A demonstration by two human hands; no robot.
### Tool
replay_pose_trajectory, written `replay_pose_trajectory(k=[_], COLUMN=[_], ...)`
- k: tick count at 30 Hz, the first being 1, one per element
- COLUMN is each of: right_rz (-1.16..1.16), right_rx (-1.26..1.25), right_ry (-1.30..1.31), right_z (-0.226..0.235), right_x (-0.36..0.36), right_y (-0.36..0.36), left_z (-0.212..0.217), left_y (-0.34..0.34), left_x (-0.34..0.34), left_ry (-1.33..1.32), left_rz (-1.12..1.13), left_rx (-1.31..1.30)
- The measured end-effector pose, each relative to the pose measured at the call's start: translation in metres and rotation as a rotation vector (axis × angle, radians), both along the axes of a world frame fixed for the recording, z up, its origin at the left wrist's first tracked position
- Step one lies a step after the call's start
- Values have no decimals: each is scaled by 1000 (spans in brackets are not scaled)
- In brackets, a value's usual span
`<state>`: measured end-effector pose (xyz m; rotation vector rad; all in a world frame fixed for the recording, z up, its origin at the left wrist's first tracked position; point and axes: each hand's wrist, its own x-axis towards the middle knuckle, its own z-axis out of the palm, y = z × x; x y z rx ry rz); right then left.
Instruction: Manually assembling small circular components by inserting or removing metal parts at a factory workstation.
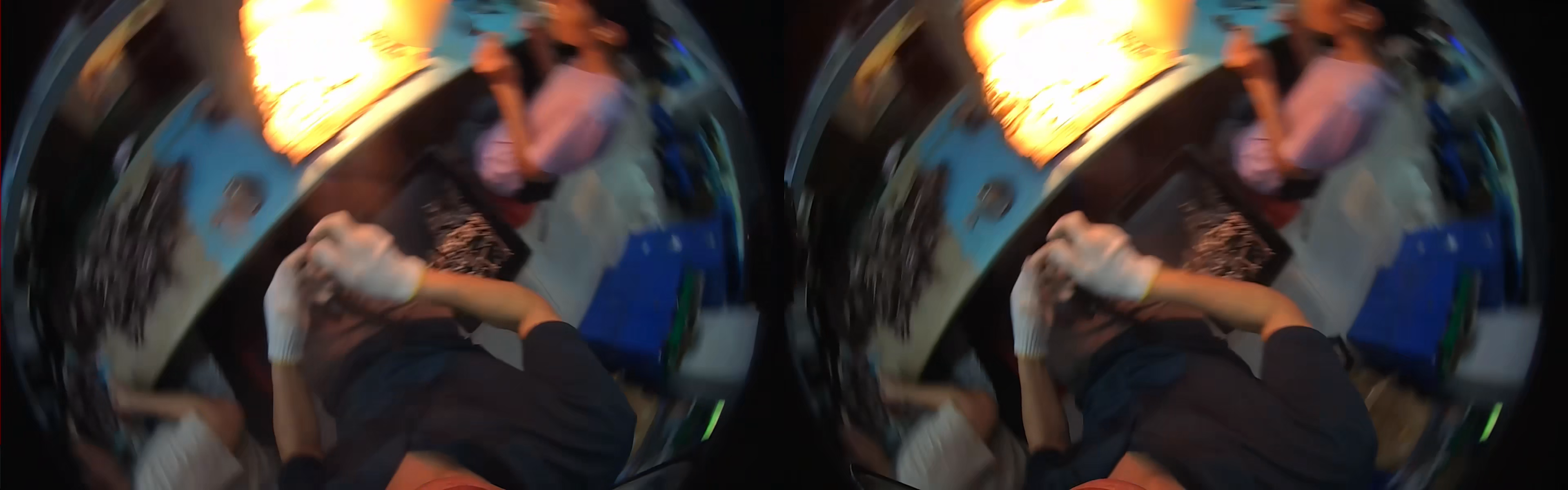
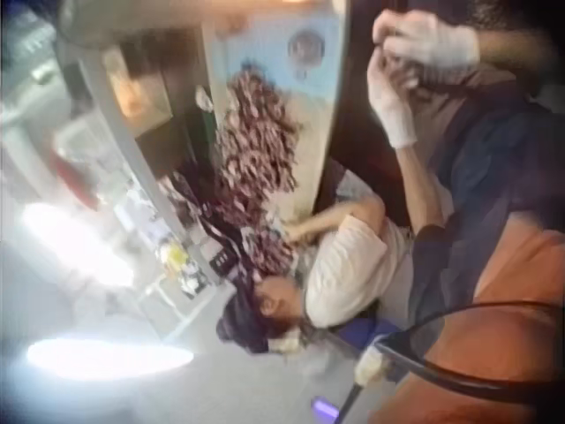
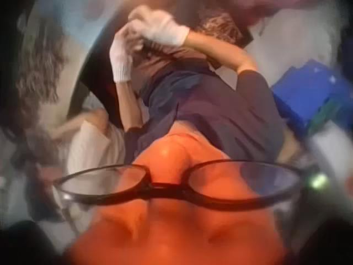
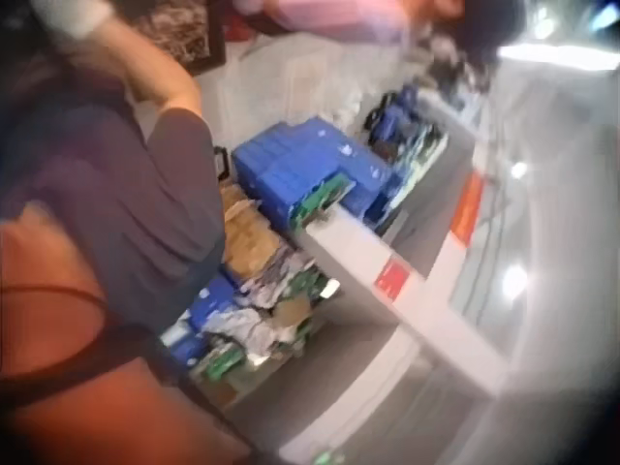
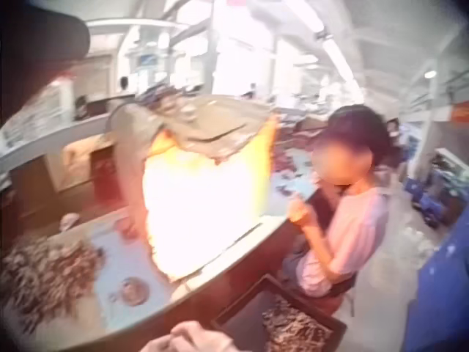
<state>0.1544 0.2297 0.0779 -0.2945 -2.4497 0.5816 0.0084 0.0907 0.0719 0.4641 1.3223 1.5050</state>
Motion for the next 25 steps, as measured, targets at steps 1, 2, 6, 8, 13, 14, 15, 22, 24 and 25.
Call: replay_pose_trajectory(k=[1,2,6,8,13,14,15,22,24,25], right_rz=[34,103,125,89,-115,-93,-57,121,125,173], right_rx=[86,186,-277,-185,-1694,-1574,-1242,-20,-335,-320], right_ry=[6,17,26,80,-47,-37,27,-59,-80,-36], right_z=[20,19,26,11,10,17,13,12,20,23], right_x=[1,-1,-18,-23,-19,-17,-16,-24,-30,-54], right_y=[5,14,12,10,5,6,7,17,15,19], left_z=[-9,-4,15,21,-8,-10,-11,14,31,30], left_y=[-1,1,2,2,4,2,1,-1,0,-3], left_x=[-7,-10,-15,1,2,2,7,-8,-17,-19], left_ry=[46,-45,-163,3,977,751,525,-151,91,101], left_rz=[-51,-85,-106,-5,66,24,99,27,-10,-8], left_rx=[59,84,115,110,334,273,278,54,21,21])
